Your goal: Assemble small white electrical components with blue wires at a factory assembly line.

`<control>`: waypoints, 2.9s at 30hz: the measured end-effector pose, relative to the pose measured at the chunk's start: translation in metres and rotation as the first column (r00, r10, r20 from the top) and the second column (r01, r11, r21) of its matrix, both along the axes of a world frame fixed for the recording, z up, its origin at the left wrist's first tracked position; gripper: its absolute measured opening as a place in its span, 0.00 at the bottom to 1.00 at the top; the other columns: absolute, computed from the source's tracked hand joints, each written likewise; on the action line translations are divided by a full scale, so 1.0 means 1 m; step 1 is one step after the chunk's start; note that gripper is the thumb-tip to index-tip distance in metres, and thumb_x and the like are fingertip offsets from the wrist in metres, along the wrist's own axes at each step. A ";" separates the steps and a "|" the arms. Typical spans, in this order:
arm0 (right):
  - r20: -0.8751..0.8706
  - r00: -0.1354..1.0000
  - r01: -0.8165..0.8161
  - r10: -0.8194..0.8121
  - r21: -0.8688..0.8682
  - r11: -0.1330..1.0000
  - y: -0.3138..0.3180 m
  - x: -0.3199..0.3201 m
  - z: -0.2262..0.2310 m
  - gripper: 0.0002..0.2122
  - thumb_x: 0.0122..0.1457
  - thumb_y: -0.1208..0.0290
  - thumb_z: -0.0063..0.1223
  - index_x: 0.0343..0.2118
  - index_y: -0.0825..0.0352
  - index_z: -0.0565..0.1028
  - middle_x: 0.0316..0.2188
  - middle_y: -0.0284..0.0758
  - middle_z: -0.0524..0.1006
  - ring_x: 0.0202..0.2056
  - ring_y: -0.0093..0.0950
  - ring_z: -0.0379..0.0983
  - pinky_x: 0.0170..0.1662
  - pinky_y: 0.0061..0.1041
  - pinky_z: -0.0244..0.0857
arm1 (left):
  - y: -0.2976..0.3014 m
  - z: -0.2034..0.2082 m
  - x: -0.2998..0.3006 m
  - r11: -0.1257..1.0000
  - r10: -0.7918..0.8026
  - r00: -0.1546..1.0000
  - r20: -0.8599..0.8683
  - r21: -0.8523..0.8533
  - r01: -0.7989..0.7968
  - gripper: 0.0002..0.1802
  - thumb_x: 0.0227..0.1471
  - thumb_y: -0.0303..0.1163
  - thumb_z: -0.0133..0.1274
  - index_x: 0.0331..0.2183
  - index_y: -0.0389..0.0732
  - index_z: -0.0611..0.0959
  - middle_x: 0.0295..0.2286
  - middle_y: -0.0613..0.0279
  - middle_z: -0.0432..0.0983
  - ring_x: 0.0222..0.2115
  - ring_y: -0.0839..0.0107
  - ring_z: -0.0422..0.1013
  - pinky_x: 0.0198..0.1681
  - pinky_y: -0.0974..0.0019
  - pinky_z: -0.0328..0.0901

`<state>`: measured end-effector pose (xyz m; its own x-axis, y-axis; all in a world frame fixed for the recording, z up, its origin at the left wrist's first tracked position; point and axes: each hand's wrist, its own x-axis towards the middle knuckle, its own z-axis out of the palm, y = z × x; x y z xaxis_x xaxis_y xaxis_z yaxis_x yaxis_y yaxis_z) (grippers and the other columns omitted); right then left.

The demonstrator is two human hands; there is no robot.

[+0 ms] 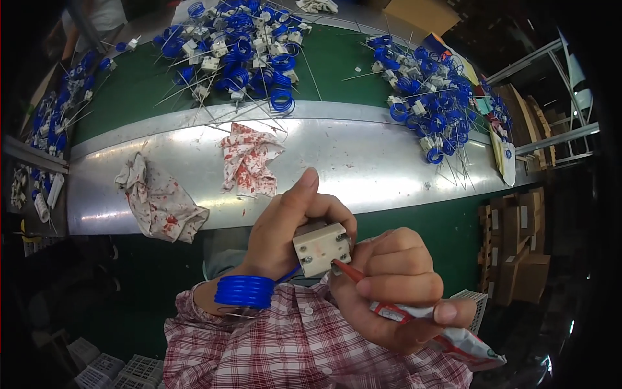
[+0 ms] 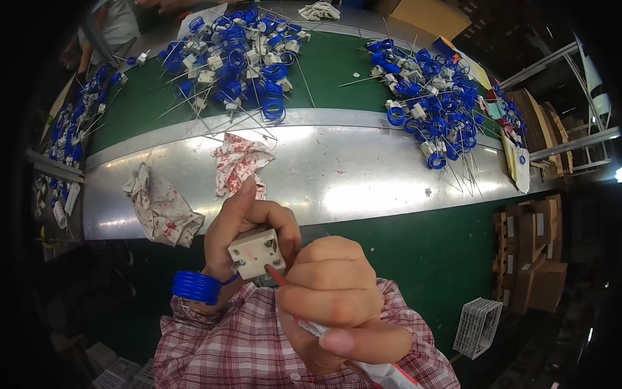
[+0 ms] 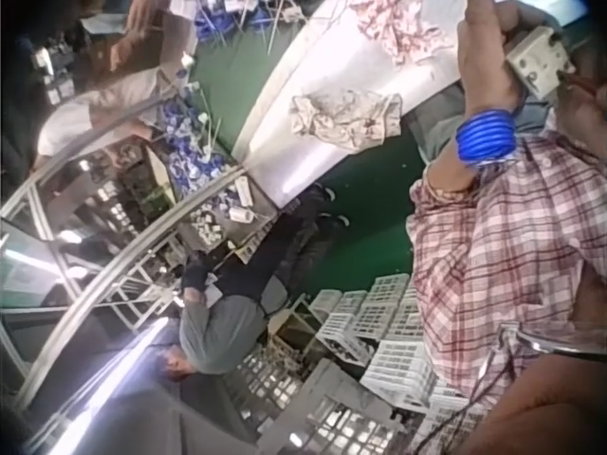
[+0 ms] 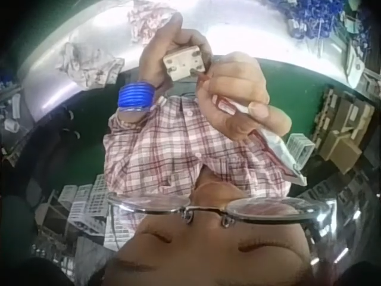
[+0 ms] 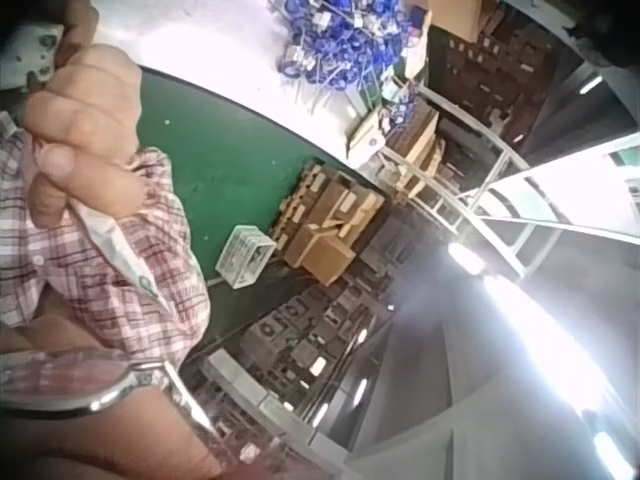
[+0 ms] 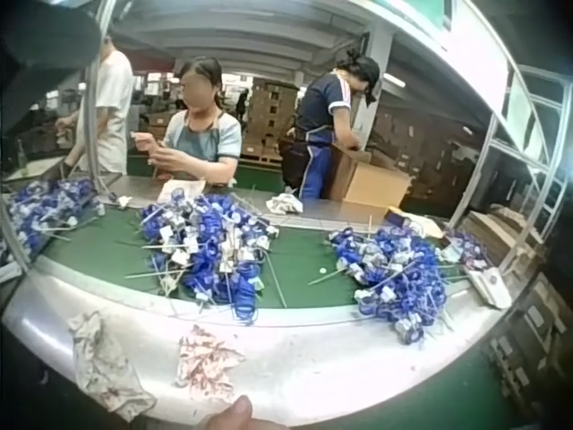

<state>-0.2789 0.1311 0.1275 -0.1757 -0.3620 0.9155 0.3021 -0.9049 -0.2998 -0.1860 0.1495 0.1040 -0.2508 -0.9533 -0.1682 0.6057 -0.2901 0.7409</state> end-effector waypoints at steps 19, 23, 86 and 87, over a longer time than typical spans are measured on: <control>0.056 0.967 -0.255 0.250 0.141 0.956 -0.014 0.000 0.002 0.12 0.59 0.62 0.21 0.34 0.65 0.56 0.08 0.33 0.63 0.06 0.20 0.50 0.11 0.18 0.48 | -0.006 0.011 -0.001 0.991 0.017 0.999 0.049 0.131 -0.024 0.37 0.51 0.57 0.28 0.23 0.31 0.77 0.19 0.59 0.71 0.20 0.77 0.66 0.26 0.78 0.59; 0.036 0.975 -0.223 0.220 0.156 0.962 -0.016 -0.001 0.000 0.12 0.59 0.63 0.20 0.34 0.65 0.56 0.08 0.33 0.62 0.06 0.20 0.49 0.11 0.18 0.48 | -0.007 0.013 -0.002 0.989 0.015 0.997 0.076 0.144 -0.025 0.35 0.53 0.53 0.24 0.22 0.33 0.76 0.19 0.59 0.70 0.21 0.75 0.65 0.27 0.76 0.58; 0.326 0.848 0.223 -0.418 0.495 0.840 -0.105 -0.084 -0.019 0.08 0.58 0.66 0.28 0.32 0.64 0.59 0.10 0.31 0.61 0.11 0.17 0.52 0.15 0.13 0.47 | -0.374 -0.018 0.020 0.630 0.774 -0.328 0.542 -0.716 0.302 0.12 0.34 0.30 0.49 0.25 0.32 0.74 0.31 0.45 0.69 0.34 0.51 0.66 0.38 0.56 0.62; 0.331 0.843 0.231 -0.425 0.491 0.840 -0.108 -0.083 -0.023 0.08 0.58 0.66 0.28 0.32 0.64 0.59 0.10 0.31 0.61 0.11 0.17 0.52 0.15 0.13 0.47 | -0.369 -0.014 0.050 0.675 0.726 -0.444 0.525 -0.668 0.313 0.09 0.32 0.27 0.50 0.23 0.34 0.75 0.28 0.48 0.70 0.33 0.53 0.67 0.36 0.57 0.63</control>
<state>-0.3615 0.0234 0.1042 -0.6771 -0.5382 0.5019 0.1918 -0.7875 -0.5857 -0.1359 -0.2198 0.0895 -0.0461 -0.8033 0.5938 -0.9817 0.1464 0.1218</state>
